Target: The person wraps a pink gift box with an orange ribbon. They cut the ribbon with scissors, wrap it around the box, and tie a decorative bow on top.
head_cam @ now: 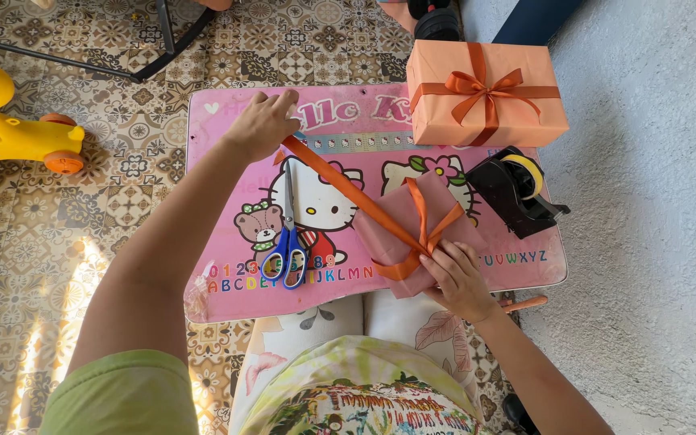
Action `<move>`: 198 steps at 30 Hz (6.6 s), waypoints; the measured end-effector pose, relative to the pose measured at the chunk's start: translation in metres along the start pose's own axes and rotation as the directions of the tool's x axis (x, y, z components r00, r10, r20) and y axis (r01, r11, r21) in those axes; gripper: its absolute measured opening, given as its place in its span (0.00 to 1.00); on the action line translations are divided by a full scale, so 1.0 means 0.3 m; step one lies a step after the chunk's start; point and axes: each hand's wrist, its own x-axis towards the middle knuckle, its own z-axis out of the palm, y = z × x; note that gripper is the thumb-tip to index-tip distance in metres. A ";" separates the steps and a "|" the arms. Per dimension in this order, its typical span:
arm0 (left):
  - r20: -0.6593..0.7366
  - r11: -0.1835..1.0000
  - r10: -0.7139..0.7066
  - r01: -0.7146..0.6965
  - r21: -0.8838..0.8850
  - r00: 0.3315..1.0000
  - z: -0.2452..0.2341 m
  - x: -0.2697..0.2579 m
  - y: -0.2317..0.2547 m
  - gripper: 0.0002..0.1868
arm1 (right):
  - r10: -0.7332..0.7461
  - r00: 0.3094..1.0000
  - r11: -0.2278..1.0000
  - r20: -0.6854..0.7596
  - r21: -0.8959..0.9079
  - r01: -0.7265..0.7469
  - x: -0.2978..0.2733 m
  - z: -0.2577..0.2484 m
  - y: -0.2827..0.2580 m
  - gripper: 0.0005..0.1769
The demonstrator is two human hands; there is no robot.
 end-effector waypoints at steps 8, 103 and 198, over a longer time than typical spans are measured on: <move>0.116 0.966 -0.179 0.196 -0.166 0.977 -0.044 -0.058 0.050 0.44 | 0.012 1.000 1.000 0.015 0.012 -0.012 -0.012 -0.002 0.007 0.46; -0.065 0.310 -0.773 0.287 -0.907 0.631 0.004 -0.134 0.422 0.12 | 0.497 0.554 -0.218 0.668 0.714 -0.665 0.512 0.363 -0.420 0.36; 0.069 0.089 -0.896 0.330 -0.940 0.438 0.056 -0.216 0.566 0.14 | 0.485 0.420 -0.273 0.767 0.589 -0.760 0.436 0.322 -0.338 0.29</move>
